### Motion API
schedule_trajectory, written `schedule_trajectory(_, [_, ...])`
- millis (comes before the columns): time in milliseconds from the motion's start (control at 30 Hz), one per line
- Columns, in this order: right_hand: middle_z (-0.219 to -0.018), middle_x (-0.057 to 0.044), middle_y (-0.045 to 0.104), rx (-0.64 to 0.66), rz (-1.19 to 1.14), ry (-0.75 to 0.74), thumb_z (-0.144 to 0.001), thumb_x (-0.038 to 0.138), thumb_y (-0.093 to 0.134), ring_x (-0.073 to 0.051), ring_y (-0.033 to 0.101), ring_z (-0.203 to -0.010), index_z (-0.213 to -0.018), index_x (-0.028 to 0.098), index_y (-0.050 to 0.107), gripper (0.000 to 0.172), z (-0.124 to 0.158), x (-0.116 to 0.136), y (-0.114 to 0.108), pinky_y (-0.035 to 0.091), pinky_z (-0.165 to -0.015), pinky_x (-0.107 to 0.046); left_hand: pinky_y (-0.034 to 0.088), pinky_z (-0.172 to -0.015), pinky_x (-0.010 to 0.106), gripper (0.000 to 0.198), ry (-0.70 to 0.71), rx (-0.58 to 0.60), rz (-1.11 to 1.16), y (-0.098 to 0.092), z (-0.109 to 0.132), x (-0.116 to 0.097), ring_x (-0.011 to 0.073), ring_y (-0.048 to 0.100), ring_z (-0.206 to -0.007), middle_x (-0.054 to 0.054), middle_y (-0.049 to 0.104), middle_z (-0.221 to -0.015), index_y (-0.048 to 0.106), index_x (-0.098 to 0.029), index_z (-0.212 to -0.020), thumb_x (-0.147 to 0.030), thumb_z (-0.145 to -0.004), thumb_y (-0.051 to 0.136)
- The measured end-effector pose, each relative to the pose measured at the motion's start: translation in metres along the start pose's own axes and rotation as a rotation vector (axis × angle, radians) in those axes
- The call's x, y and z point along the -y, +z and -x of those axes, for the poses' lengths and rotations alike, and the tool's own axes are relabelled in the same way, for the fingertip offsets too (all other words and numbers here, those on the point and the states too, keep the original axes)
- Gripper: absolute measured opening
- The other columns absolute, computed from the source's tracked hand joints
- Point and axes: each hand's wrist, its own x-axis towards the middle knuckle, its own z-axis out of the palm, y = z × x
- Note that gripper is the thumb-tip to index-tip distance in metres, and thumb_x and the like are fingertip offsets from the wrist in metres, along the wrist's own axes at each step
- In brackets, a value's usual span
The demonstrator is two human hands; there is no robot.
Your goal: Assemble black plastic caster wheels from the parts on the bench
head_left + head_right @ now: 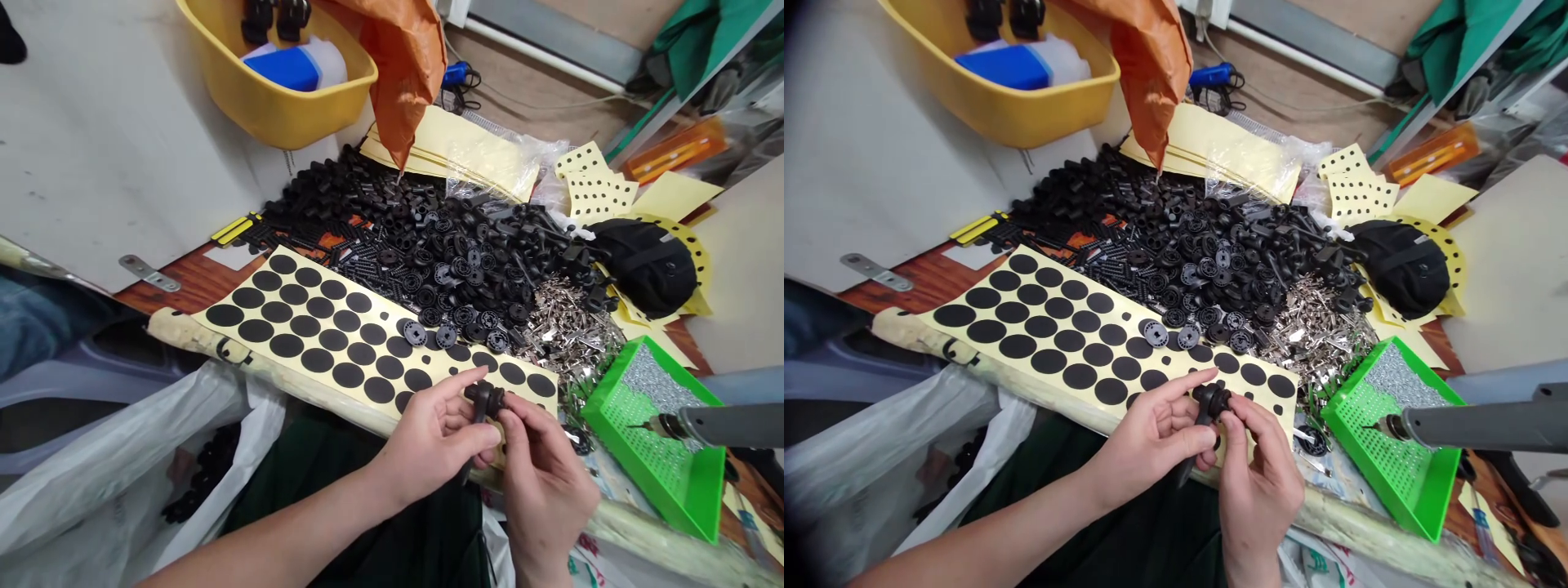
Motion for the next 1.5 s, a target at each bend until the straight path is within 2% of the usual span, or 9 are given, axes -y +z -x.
schedule_trajectory(233, [-0.092,-0.008,0.075,0.01,-0.029,0.008,-0.081,0.019,0.071,-0.018,0.07,-0.081,-0.094,0.018,0.074,0.013,0.002,-0.003,0.0,0.059,-0.075,-0.032,0.051,-0.057,0.023,0.07,0.001,-0.012,-0.016,0.002,0.0,0.003,0.0084,0.056,-0.055,-0.004,0.061,-0.065,0.05,-0.01,-0.139,-0.011,-0.071,0.067])
schedule_trajectory(433, [-0.091,-0.006,0.074,0.054,0.009,-0.152,-0.081,0.012,0.069,-0.017,0.069,-0.081,-0.094,0.019,0.073,0.016,-0.003,-0.001,-0.001,0.057,-0.074,-0.03,0.05,-0.058,0.023,0.071,0.022,0.038,-0.051,-0.002,0.001,0.006,0.0082,0.055,-0.056,-0.005,0.06,-0.065,0.046,-0.012,-0.143,-0.013,-0.075,0.066])
schedule_trajectory(567, [-0.089,-0.005,0.074,0.114,0.024,-0.237,-0.079,0.011,0.071,-0.017,0.07,-0.079,-0.092,0.02,0.074,0.016,-0.008,0.01,-0.008,0.058,-0.074,-0.031,0.048,-0.05,0.022,0.056,0.053,-0.008,-0.052,-0.003,0.003,0.004,0.0091,0.055,-0.049,-0.003,0.06,-0.063,0.059,-0.011,-0.127,-0.021,-0.073,0.071])
schedule_trajectory(800, [-0.098,-0.011,0.076,0.264,-0.324,0.302,-0.086,0.032,0.067,-0.02,0.074,-0.083,-0.103,0.02,0.073,0.022,-0.019,0.023,-0.028,0.062,-0.069,-0.027,0.046,-0.047,0.021,0.042,0.061,0.086,-0.08,-0.003,0.013,-0.004,0.0111,0.058,-0.049,0.004,0.068,-0.066,0.065,-0.014,-0.117,-0.037,-0.082,0.066])
schedule_trajectory(900, [-0.084,-0.008,0.077,0.396,-0.381,0.372,-0.079,0.035,0.074,-0.02,0.074,-0.071,-0.091,0.019,0.075,0.02,-0.024,0.029,-0.032,0.062,-0.06,-0.025,0.05,-0.056,0.023,0.038,0.097,0.11,-0.168,0.0,0.019,-0.009,0.0121,0.059,-0.055,0.002,0.065,-0.064,0.067,-0.014,-0.115,-0.037,-0.085,0.065])
schedule_trajectory(1033, [-0.079,-0.004,0.076,0.331,-0.241,0.249,-0.08,0.029,0.073,-0.018,0.073,-0.067,-0.089,0.02,0.074,0.013,-0.022,0.042,-0.04,0.062,-0.059,-0.025,0.054,-0.07,0.027,0.032,0.183,0.071,-0.375,0.005,0.029,-0.012,0.0165,0.065,-0.074,0.006,0.071,-0.083,0.067,-0.017,-0.117,-0.031,-0.091,0.057])
schedule_trajectory(1133, [-0.085,-0.004,0.074,0.27,-0.093,0.008,-0.082,0.021,0.07,-0.017,0.072,-0.072,-0.095,0.022,0.071,0.013,-0.015,0.048,-0.046,0.06,-0.06,-0.023,0.055,-0.08,0.03,0.031,0.226,0.143,-0.413,0.006,0.035,-0.011,0.0202,0.068,-0.089,0.009,0.073,-0.098,0.064,-0.018,-0.12,-0.026,-0.092,0.056])
schedule_trajectory(1267, [-0.09,-0.006,0.072,0.239,0.069,-0.243,-0.086,0.013,0.062,-0.017,0.071,-0.079,-0.103,0.021,0.065,0.019,-0.007,0.05,-0.054,0.059,-0.068,-0.025,0.055,-0.079,0.026,0.026,0.312,0.183,-0.45,0.007,0.039,-0.008,0.0193,0.069,-0.09,0.008,0.073,-0.101,0.065,-0.018,-0.116,-0.022,-0.091,0.059])
schedule_trajectory(1500, [-0.092,-0.007,0.073,0.168,0.172,-0.277,-0.086,0.011,0.062,-0.018,0.07,-0.078,-0.107,0.023,0.063,0.025,0.009,0.05,-0.061,0.058,-0.066,-0.028,0.055,-0.071,0.025,0.025,0.41,0.205,-0.559,0.008,0.042,-0.001,0.0188,0.068,-0.085,0.008,0.071,-0.104,0.067,-0.021,-0.116,-0.024,-0.093,0.056])
